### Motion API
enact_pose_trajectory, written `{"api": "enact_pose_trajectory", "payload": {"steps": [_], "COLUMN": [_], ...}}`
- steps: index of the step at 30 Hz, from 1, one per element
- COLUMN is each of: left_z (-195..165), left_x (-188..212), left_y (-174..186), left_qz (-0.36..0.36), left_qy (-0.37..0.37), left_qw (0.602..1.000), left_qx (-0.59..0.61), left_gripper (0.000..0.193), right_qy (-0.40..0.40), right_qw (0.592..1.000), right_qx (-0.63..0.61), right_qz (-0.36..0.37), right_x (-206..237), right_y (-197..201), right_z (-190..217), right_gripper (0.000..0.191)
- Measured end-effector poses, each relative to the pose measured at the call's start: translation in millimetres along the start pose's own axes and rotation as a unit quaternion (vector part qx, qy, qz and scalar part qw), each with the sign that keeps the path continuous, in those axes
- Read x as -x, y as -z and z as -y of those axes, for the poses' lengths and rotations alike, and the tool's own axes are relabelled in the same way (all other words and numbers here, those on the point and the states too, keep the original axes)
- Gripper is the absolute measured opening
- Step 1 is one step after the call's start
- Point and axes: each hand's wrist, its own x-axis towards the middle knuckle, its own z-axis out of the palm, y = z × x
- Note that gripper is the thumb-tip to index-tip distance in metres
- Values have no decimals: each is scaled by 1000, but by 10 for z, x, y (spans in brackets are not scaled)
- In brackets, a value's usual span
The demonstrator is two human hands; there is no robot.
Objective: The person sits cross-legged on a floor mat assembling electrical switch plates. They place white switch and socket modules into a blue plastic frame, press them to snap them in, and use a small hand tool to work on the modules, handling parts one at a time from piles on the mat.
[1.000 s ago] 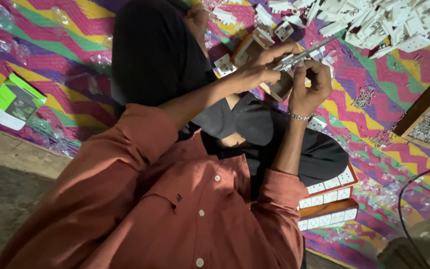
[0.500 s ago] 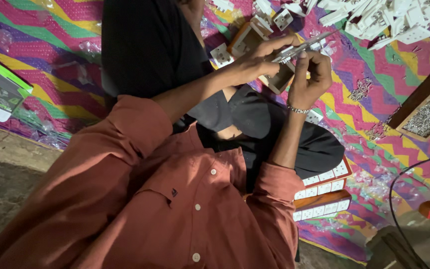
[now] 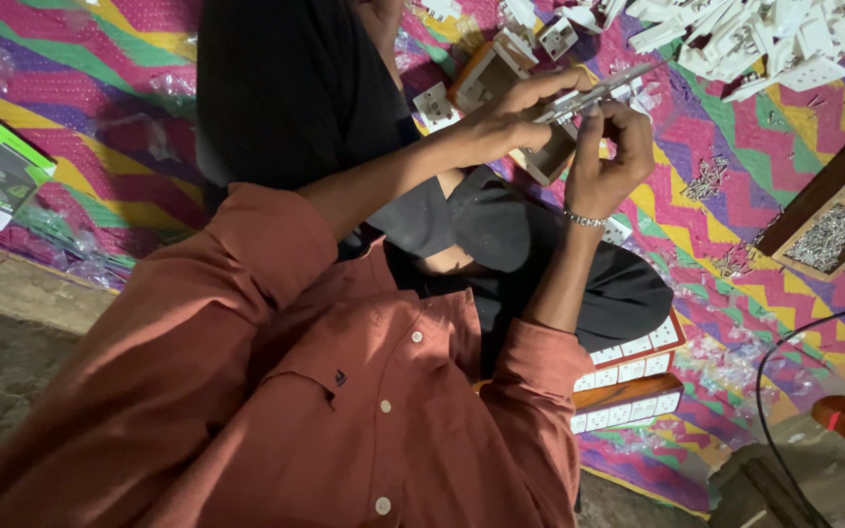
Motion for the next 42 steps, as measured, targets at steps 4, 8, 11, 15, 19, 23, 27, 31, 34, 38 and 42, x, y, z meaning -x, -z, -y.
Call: {"api": "enact_pose_trajectory", "payload": {"steps": [4,8,11,15,19,23,27,31,34,38,42], "left_z": [-6,-15,-11,21,89,150,142,89,68,78,89], "left_x": [-27,-29,-18,-31,-37,-36,-58,-73,-61,-40,-31], "left_y": [15,35,38,28,27,31,37,46,35,25,26], "left_qz": [0,1,4,5,4,16,16,22,23,23,24], "left_qy": [-2,22,19,34,21,-28,-208,-11,-13,-37,-57], "left_qw": [1000,1000,1000,999,1000,999,970,1000,1000,999,997], "left_qx": [0,-6,-2,5,16,14,-127,-3,-6,-24,-38], "left_gripper": [79,79,78,78,79,78,75,77,79,79,79], "right_qy": [-8,-40,-62,-56,-31,-40,-63,-58,-52,-61,-94], "right_qw": [999,996,993,995,999,996,990,988,990,990,986], "right_qx": [-33,-78,-104,-81,-24,-82,-124,-140,-132,-130,-141], "right_qz": [6,4,4,5,4,7,9,11,6,0,-2], "right_x": [-23,-20,-9,0,5,1,-5,16,26,41,56], "right_y": [-8,-32,-45,-47,-38,-25,-16,1,7,8,-3], "right_z": [-9,-41,-49,-43,-41,-53,-81,-118,-143,-166,-151], "right_gripper": [9,8,9,8,9,9,8,5,5,6,8]}}
